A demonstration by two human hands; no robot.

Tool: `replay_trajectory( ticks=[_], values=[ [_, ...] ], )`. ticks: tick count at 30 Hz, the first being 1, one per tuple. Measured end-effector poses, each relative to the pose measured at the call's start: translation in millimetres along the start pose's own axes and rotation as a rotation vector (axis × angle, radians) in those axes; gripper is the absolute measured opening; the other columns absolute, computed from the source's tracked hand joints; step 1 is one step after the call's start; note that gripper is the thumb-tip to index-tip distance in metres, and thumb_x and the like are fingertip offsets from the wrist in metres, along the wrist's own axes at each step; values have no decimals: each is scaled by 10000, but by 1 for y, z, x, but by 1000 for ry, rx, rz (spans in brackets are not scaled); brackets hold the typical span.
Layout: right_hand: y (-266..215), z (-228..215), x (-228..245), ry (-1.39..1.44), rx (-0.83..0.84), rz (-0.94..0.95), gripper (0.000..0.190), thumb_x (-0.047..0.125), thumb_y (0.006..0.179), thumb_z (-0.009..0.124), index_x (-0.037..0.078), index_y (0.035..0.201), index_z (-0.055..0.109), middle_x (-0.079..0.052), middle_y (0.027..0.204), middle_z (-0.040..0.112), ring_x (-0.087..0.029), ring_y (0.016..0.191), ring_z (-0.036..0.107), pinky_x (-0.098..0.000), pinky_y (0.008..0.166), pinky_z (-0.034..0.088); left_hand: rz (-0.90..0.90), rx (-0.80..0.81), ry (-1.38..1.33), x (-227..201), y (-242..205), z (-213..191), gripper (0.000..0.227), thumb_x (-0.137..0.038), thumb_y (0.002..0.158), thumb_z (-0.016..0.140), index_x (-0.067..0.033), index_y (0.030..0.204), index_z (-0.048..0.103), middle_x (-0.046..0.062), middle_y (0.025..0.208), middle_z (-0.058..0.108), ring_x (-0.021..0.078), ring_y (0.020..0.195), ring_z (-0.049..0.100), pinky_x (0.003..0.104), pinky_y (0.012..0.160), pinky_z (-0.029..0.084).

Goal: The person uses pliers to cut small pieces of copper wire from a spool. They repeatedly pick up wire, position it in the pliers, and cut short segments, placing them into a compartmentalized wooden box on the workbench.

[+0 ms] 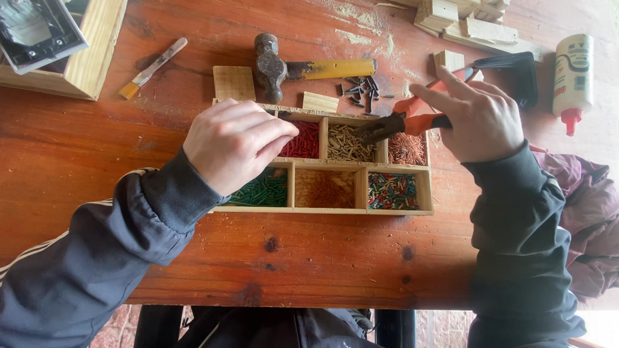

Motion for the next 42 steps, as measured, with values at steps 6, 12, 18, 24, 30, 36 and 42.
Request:
replay_trajectory(
  ticks=[6, 12, 18, 24, 30, 36, 42],
  values=[
    [7, -25, 5, 137, 26, 49, 892, -49, 792, 683, 294, 1613, 742, -6, 1691, 773, -354, 850, 812, -513, 654, 687, 0, 5, 0, 1, -1, 2, 76, -125, 1077, 938, -181, 1109, 897, 8, 1037, 897, 234, 943, 822, 423, 833, 633],
    [10, -39, 7, 550, -14, 168, 735, -145, 1019, 600, 162, 1676, 713, -35, 1167, 864, -336, 961, 804, -565, 782, 638, 27, -18, -13, -1, 2, -4, 93, -152, 1102, 949, -170, 1147, 870, 10, 1003, 879, 195, 901, 799, 397, 832, 642],
    [-3, -66, 17, 950, -45, 336, 470, -149, 1189, 495, -114, 1624, 668, -243, 1359, 812, -326, 1263, 821, -372, 1047, 596, -49, -24, -335, -17, 13, -20, 256, -123, 1058, 978, -123, 1273, 840, 29, 1082, 866, 199, 902, 754, 401, 902, 635],
    [-53, -41, 6, 1272, 12, 724, 194, -48, 1285, 604, -169, 1428, 655, -356, 1182, 787, -418, 1038, 849, -377, 719, 652, -545, 74, -1101, -31, 28, -38, 253, -56, 1027, 858, -75, 1269, 787, 111, 1177, 909, 191, 1136, 912, 327, 1069, 766],
    [-86, 15, -10, 1524, -59, 702, 188, -27, 1268, 569, -131, 1120, 518, -289, 1142, 649, -578, 1087, 853, -479, 712, 708, -556, 86, -1191, -35, 26, -34, 241, -51, 1082, 795, -73, 1321, 788, 100, 1256, 895, 191, 1208, 891, 313, 1129, 743],
    [-63, -1, 13, 1517, -28, 717, 242, -46, 1208, 525, -115, 1441, 529, -335, 1379, 743, -524, 1000, 838, -399, 565, 633, -593, 67, -1229, -37, 23, -35, 331, 11, 1040, 816, -24, 1367, 782, 156, 1264, 893, 242, 1204, 903, 330, 1083, 783],
    [-64, 7, 13, 1429, -27, 707, 144, -2, 1241, 546, -136, 1287, 571, -325, 1429, 763, -482, 942, 835, -308, 426, 458, -528, 35, -1231, -30, 19, -25, 453, 64, 1033, 842, -32, 1464, 739, 154, 1268, 887, 237, 1239, 889, 309, 1111, 764]
  ],
)
Point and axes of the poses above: each hand's wrist, its own y-axis towards the middle knuckle, its own z-axis out of the palm, x = y × z, the point moved 2 cm from there along y, towards the middle knuckle
